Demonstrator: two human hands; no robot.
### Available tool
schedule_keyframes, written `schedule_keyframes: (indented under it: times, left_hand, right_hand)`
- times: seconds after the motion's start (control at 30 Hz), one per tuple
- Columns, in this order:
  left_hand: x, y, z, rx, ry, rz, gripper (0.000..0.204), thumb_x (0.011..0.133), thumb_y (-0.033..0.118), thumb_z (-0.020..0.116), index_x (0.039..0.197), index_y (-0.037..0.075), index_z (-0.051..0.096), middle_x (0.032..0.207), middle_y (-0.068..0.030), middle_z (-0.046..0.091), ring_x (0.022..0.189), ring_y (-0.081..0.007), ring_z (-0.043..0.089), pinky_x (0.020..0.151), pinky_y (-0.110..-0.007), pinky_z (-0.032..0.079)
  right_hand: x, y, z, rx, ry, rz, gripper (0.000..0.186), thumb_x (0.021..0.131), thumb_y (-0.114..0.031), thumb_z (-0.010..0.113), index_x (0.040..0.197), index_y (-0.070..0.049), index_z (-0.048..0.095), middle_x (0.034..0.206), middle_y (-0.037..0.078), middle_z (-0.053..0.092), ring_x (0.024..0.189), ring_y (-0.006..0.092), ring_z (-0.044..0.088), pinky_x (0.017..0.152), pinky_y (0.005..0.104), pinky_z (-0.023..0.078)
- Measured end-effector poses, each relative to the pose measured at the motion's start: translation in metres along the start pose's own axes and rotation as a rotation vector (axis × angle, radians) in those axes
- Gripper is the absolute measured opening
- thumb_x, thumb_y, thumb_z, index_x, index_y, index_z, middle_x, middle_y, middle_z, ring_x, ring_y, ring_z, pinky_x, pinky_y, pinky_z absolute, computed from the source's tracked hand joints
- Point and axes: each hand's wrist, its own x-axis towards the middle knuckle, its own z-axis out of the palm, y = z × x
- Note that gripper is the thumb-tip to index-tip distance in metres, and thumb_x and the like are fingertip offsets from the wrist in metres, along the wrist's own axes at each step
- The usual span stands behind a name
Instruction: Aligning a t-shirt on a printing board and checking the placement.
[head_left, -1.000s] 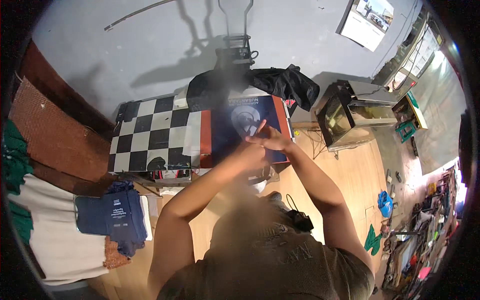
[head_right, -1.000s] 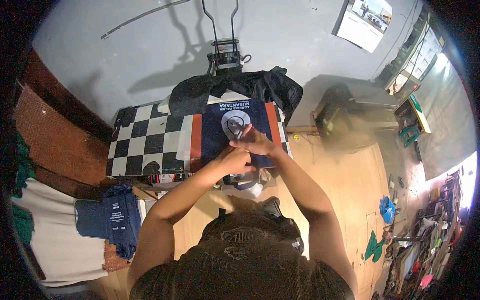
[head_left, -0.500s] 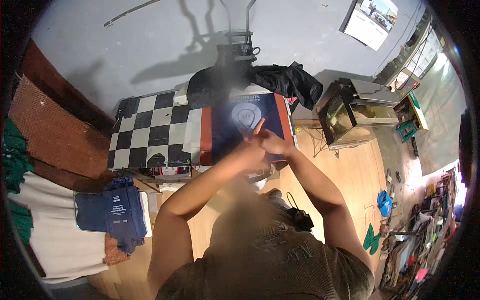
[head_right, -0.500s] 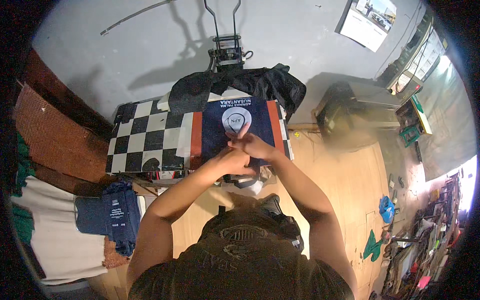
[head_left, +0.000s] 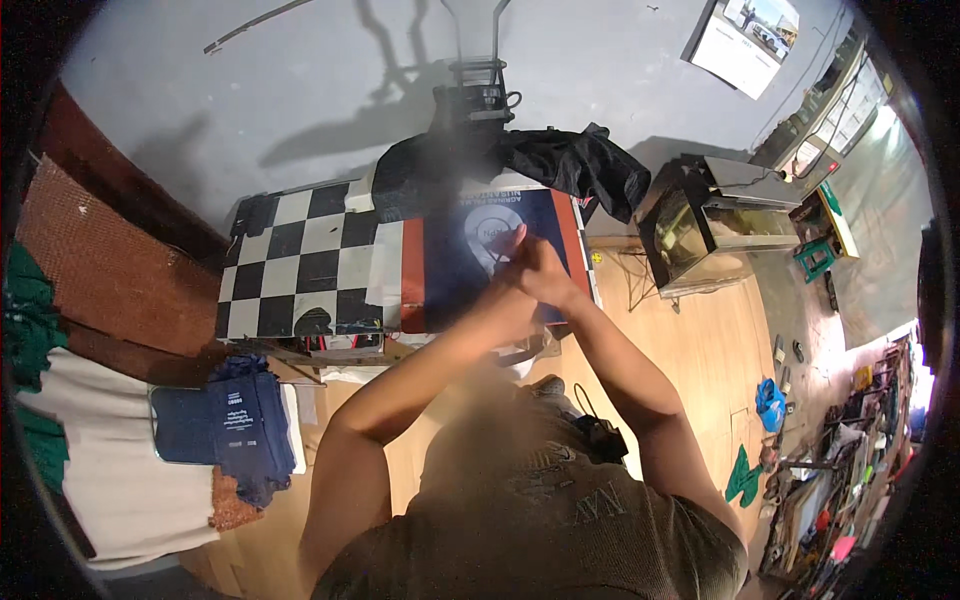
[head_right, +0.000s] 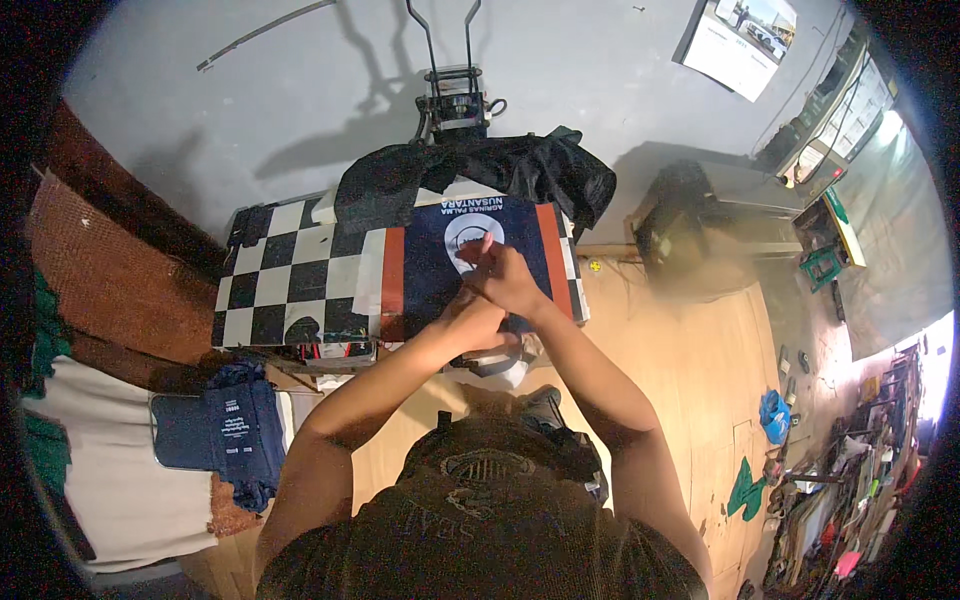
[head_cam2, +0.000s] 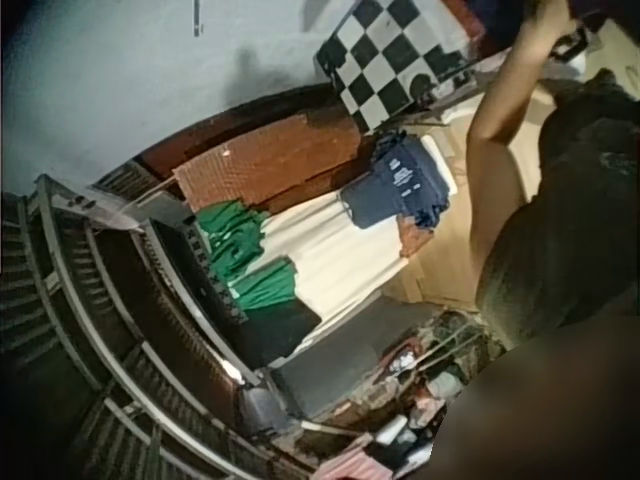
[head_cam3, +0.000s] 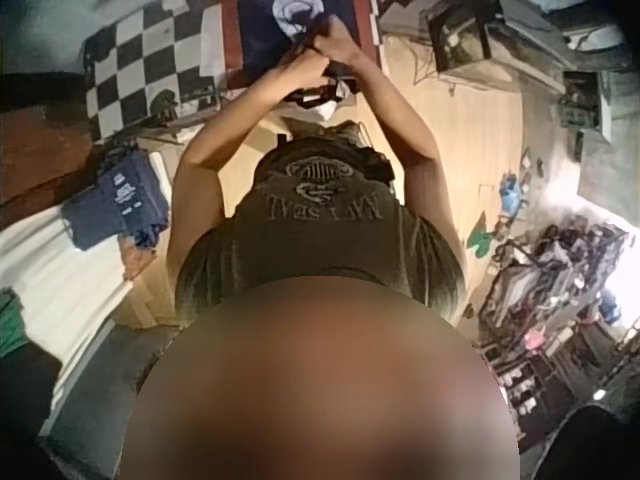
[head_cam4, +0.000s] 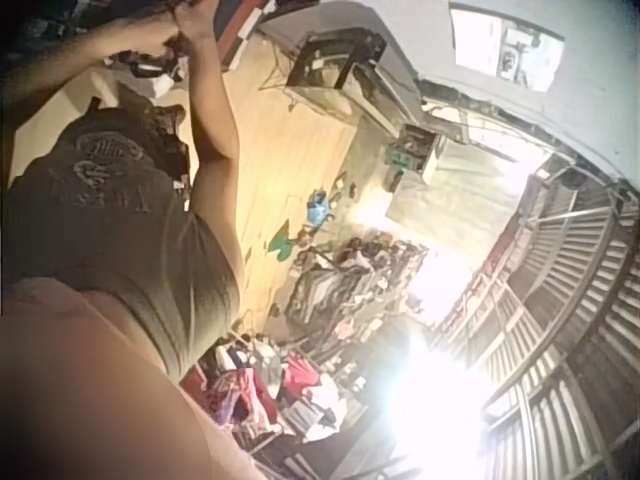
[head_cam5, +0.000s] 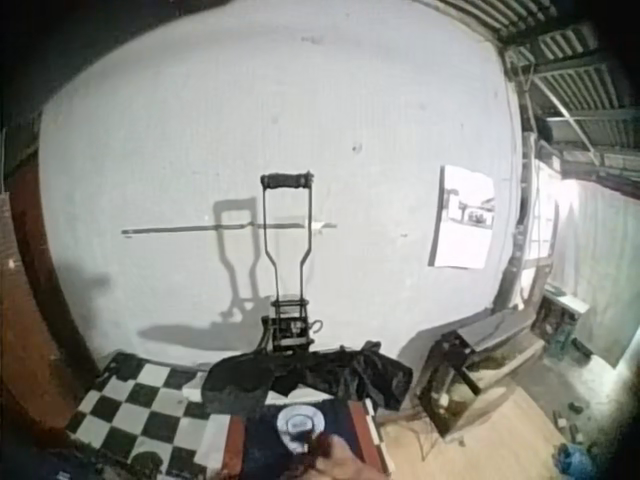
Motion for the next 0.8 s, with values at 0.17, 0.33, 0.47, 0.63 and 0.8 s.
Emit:
schedule_keyframes:
  times: [0.17, 0.33, 0.47, 0.63, 0.8]
  left_hand:
    - [0.003, -0.013, 0.025, 0.41, -0.161, -0.034, 0.071, 0.072, 0.046, 0.086, 0.126, 0.002, 0.07, 0.124, -0.0234, 0.067, 0.134, -0.0428, 0.05, 0.116, -0.049, 0.036]
    - [0.014, -0.047, 0.088, 0.198, -0.047, -0.256, 0.087, 0.086, 0.048, 0.074, 0.158, 0.012, 0.04, 0.152, -0.0202, 0.05, 0.142, -0.0416, 0.042, 0.123, -0.045, 0.03]
    - [0.012, -0.05, 0.114, 0.206, 0.184, -0.254, 0.064, 0.101, 0.043, 0.055, 0.156, 0.013, 0.043, 0.152, -0.0172, 0.05, 0.142, -0.0404, 0.042, 0.122, -0.053, 0.027]
    - [-0.011, -0.024, 0.104, 0.69, -0.056, -0.148, 0.036, 0.094, 0.024, 0.054, 0.117, 0.0, 0.068, 0.117, -0.0217, 0.067, 0.116, -0.0385, 0.062, 0.112, -0.058, 0.039]
    - [-0.002, -0.019, 0.1, 0.387, -0.009, -0.089, 0.031, 0.087, 0.018, 0.064, 0.104, -0.004, 0.078, 0.103, -0.0238, 0.075, 0.111, -0.0395, 0.069, 0.107, -0.058, 0.045]
  right_hand:
    - [0.017, -0.028, 0.003, 0.723, 0.06, 0.347, 0.03, 0.1, -0.024, 0.073, 0.082, -0.002, 0.062, 0.083, 0.011, 0.068, 0.071, 0.0209, 0.066, 0.065, 0.0349, 0.054]
    - [0.029, -0.025, 0.029, 0.458, 0.414, 0.282, 0.055, 0.104, -0.036, 0.07, 0.058, -0.011, 0.049, 0.057, -0.004, 0.048, 0.05, 0.0084, 0.037, 0.048, 0.0319, 0.035]
    - [0.024, 0.0, 0.035, 0.272, 0.312, 0.209, 0.056, 0.105, -0.037, 0.068, 0.058, -0.008, 0.054, 0.055, -0.002, 0.052, 0.05, 0.01, 0.041, 0.049, 0.0336, 0.035]
    - [0.035, 0.023, 0.033, 0.44, 0.28, 0.651, 0.054, 0.105, -0.038, 0.061, 0.06, -0.01, 0.052, 0.05, 0.004, 0.046, 0.04, 0.0173, 0.043, 0.04, 0.0371, 0.035]
    - [0.033, 0.024, 0.024, 0.582, 0.327, 0.627, 0.05, 0.107, -0.031, 0.057, 0.065, -0.005, 0.056, 0.051, 0.007, 0.048, 0.038, 0.0187, 0.043, 0.037, 0.0368, 0.035]
